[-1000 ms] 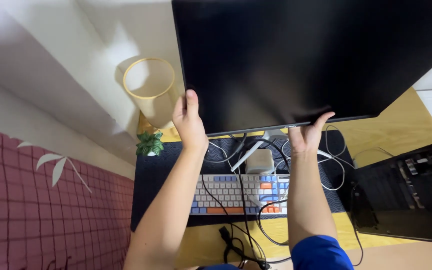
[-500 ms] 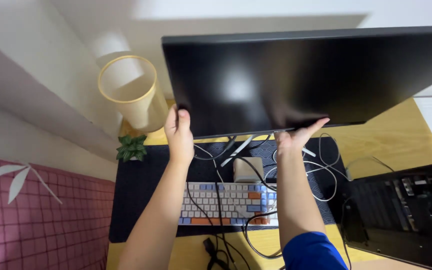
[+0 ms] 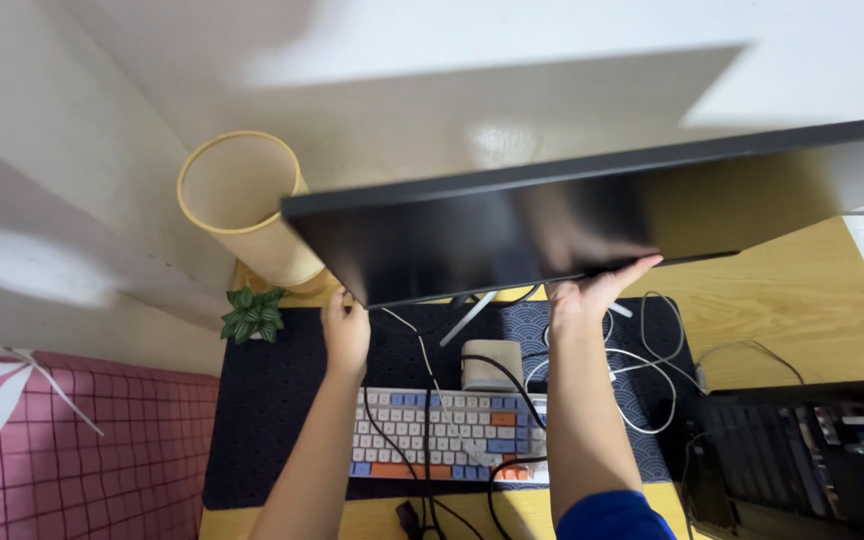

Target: Disconnecting and moving a monitor, cables, and a desktop PC tower on a desk.

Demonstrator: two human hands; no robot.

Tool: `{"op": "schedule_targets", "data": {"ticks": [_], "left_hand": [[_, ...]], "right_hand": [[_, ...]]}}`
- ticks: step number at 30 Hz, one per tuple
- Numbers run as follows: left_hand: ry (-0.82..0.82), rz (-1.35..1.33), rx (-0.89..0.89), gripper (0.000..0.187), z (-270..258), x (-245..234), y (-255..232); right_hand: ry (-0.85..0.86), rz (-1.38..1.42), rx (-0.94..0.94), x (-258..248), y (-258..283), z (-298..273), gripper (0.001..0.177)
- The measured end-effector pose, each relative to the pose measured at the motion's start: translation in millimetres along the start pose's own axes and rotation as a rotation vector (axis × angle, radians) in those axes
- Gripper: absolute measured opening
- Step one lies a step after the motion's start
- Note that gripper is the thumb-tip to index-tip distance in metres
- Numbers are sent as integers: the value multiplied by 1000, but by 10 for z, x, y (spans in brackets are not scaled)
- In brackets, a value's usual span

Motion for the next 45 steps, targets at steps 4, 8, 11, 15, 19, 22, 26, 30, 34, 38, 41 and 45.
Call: {"op": "schedule_targets", "data": {"ticks": [4,8,11,15,19,22,26,30,34,38,41,45], "left_hand": [[33,-185,-194,64,465,294,426],[416,-429,-619,50,917,524,377],[651,-371,-629,43,1212,662,145],[833,34,16,34,1588,1034,-192],[853,-8,55,34,1625,1380,-646],[910,19,444,29,1891,1578,-458],[869,-362,158,27,1216,1145,-1437],[955,-453,250,20,1477,1334,-1207],[995,-340,306,24,1342,979,-1563],[972,-170,238,27,1371,682,-1648],[1002,-167,148,29,1415,553,-1661],[985,-177,72,31,1342,413,-1759]], "right_hand": [[-151,6,15,4,-33,9,96],[-132,3,44,-97,-21,-44,99],[-157,-43,39,-201,16,-49,102],[-73,62,68,-212,45,-70,100],[-72,109,148,-216,8,-99,104],[-140,-32,70,-227,-44,-106,99],[-135,-37,79,-295,-139,-74,97],[-172,-29,104,-327,-266,-33,96],[-141,21,49,-411,-386,56,98],[-132,-21,-48,-507,-470,177,96],[-91,-23,-80,-479,-542,192,93],[-136,43,-61,-512,-658,207,91]]}}
Point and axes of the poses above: each hand's wrist, its own z-axis towards the middle knuckle, its own x-axis out of the palm, y = z × x, the point moved 2 cm from there along z, towards the middle knuckle, and after that the axes turned 2 degrees about -x, right-handed, at the moved point
